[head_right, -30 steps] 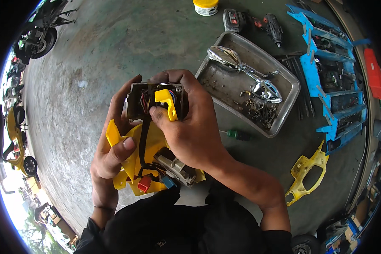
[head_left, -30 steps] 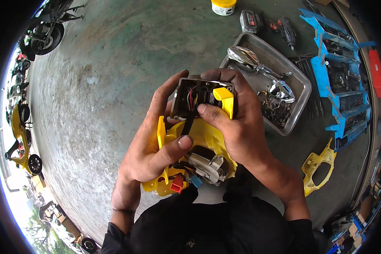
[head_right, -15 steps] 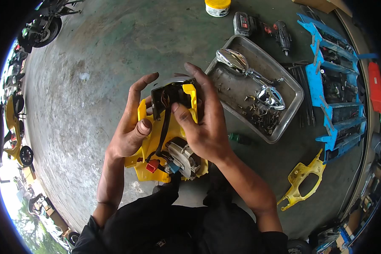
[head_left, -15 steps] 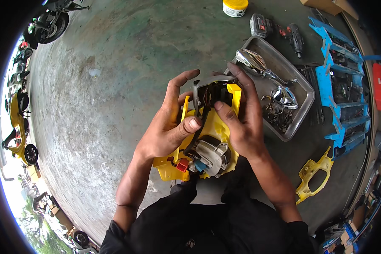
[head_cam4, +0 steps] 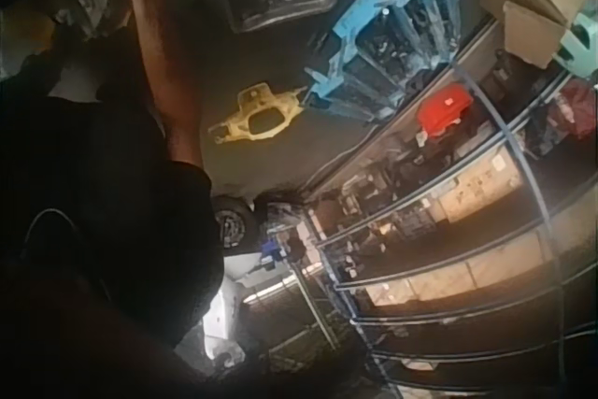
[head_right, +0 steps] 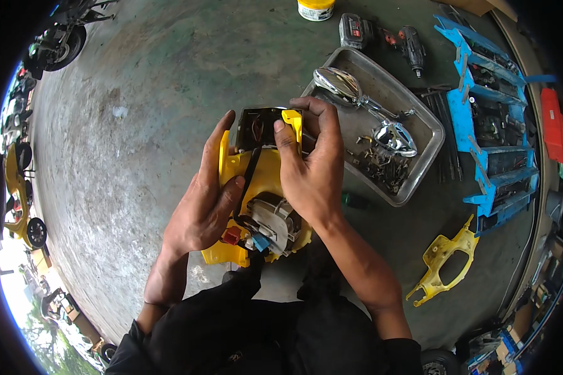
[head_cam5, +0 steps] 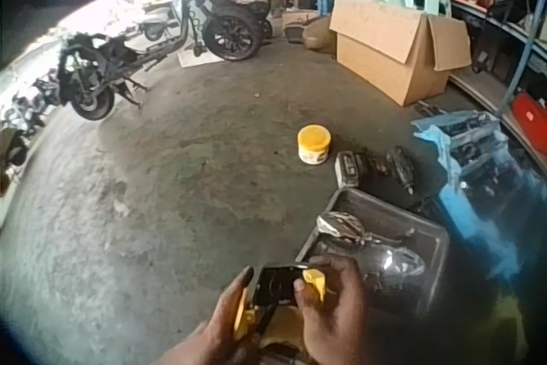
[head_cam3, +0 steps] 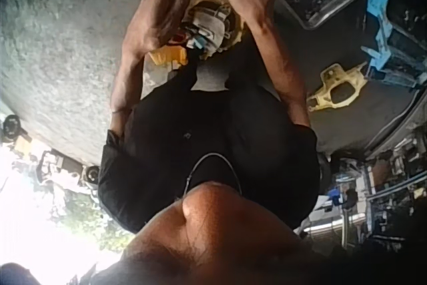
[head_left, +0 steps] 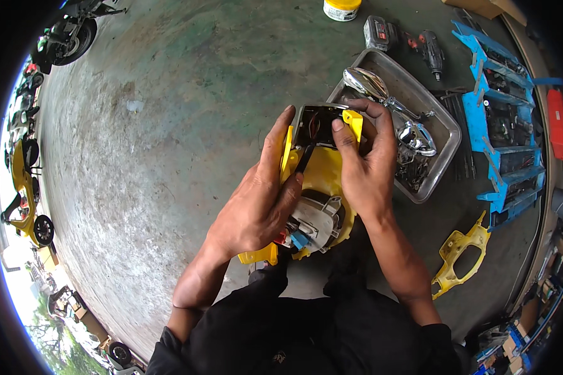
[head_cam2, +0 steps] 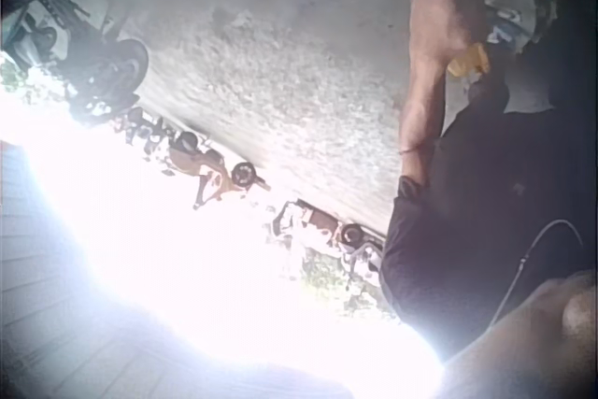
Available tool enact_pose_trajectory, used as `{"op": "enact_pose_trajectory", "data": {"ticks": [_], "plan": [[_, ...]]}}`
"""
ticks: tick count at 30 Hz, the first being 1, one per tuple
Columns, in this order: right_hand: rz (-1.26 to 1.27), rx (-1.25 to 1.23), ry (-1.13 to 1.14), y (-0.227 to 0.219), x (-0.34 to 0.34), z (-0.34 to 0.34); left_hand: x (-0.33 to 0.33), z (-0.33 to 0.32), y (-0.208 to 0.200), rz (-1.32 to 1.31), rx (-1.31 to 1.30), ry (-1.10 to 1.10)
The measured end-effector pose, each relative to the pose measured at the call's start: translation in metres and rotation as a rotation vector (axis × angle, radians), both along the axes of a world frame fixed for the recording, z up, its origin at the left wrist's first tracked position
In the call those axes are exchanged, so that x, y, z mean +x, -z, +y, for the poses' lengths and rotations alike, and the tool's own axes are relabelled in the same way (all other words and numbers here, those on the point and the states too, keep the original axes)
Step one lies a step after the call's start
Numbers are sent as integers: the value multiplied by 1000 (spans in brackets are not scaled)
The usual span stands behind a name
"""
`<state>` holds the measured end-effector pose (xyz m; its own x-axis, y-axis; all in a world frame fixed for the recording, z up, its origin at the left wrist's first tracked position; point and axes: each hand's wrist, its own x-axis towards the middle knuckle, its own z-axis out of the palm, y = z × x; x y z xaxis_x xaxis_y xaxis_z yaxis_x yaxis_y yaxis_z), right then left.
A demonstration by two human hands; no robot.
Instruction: The person uses a screwdriver to loosen and remove screws from a yellow plastic motorcycle fairing, then handles a black electrical component and wires within the housing.
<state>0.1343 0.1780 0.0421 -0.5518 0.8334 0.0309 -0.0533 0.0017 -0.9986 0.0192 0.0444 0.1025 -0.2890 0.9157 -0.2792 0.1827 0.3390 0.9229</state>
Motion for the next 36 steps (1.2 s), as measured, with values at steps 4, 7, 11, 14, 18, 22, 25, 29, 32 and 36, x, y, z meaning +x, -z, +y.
{"op": "enact_pose_trajectory", "data": {"ticks": [4, 7, 11, 14, 18, 22, 25, 29, 32, 36], "plan": [[33, -58, -45, -5, 1, 0, 0, -4, 10, 95, 64, 15], [26, 67, -131, -1, 2, 6, 0, -3, 10, 76, 89, 3], [16, -1, -235, -8, 11, 10, -2, -3, 12, 70, 131, -36], [11, -38, -212, -8, 11, 13, -6, 1, 13, 196, 143, 50], [46, -52, -207, -5, 12, 11, -3, 1, 11, 108, 138, 16], [54, -70, -199, 0, 9, 10, -2, -1, 10, 81, 104, -9], [32, -115, -157, -7, 7, 11, -2, 1, 12, 128, 117, 12], [21, -28, -152, -9, 6, 12, -2, 3, 17, 190, 166, 24], [43, -92, -167, -9, 6, 11, 0, 2, 13, 43, 137, -31], [73, -162, -147, -5, 8, 9, -3, 0, 11, 49, 107, -29]]}}
